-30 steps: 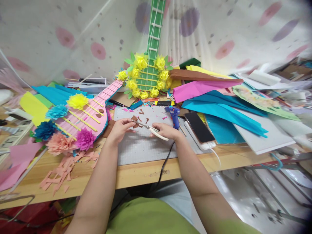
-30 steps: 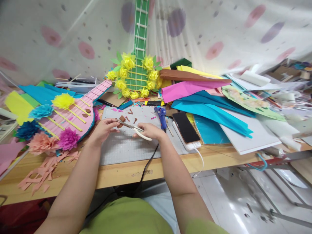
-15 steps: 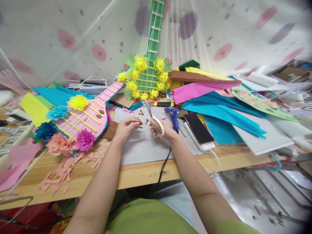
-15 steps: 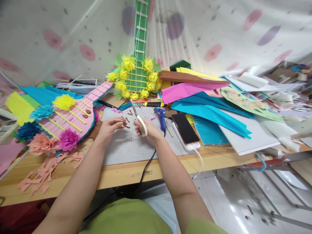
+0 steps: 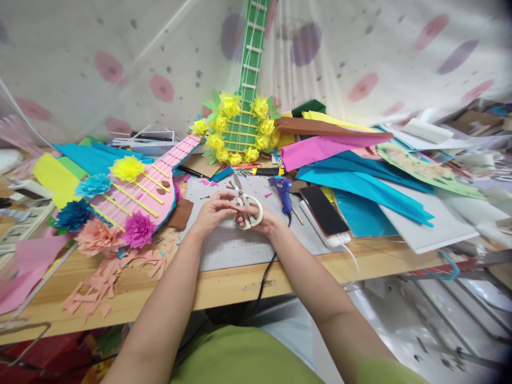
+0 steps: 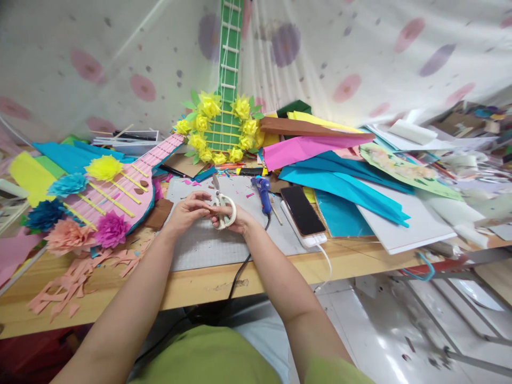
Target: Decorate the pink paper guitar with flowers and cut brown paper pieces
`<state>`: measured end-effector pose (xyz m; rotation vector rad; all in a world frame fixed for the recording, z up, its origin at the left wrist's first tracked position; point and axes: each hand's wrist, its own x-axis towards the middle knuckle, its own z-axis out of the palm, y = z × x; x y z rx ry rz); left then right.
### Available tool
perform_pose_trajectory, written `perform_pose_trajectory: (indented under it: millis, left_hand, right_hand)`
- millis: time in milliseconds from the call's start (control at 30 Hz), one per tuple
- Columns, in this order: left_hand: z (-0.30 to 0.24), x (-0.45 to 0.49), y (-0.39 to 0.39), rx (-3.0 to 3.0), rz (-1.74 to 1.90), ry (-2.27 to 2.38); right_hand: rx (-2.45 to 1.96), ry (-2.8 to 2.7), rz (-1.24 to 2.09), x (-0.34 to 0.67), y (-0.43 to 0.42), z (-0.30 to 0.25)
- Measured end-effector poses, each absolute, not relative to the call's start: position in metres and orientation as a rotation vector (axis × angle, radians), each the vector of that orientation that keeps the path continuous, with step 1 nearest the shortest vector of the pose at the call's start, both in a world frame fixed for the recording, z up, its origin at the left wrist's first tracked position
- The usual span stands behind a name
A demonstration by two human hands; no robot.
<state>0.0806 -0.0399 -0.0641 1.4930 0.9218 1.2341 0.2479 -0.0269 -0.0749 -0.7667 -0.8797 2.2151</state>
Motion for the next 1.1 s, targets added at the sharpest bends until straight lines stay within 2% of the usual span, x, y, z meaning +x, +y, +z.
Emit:
perform_pose_trajectory:
  millis: [100, 300, 433, 633, 833, 1100]
  left_hand:
    - [-0.064, 0.079, -0.039, 1.458, 1.244, 0.927]
    - [-0.067, 0.090, -0.040, 1.050, 1.275, 0.987]
    - [-0.066, 0.108, -0.043, 0.841, 1.271, 1.062]
    - [-0.065, 0.117, -0.045, 0.700, 1.392, 1.201]
    - [-0.061, 0.114, -0.047, 0.651, 1.343, 1.197]
    - [-0.062, 0.111, -0.045, 0.622, 1.417, 1.182]
  right_hand:
    - [-0.829, -0.925, 2.090, 0.246, -0.028, -0.072]
    - [-0.983, -0.937, 1.408, 0.235, -0.027, -0.073]
    - [-1.049, -1.029, 1.135, 0.230, -0.027, -0.079]
    - [-1.111, -1.154, 1.028, 0.225, -0.029, -0.087]
    - [-1.127, -1.155, 0.998, 0.225, -0.028, -0.088]
    - [-1.130, -1.171, 1.073, 0.233, -0.026, -0.081]
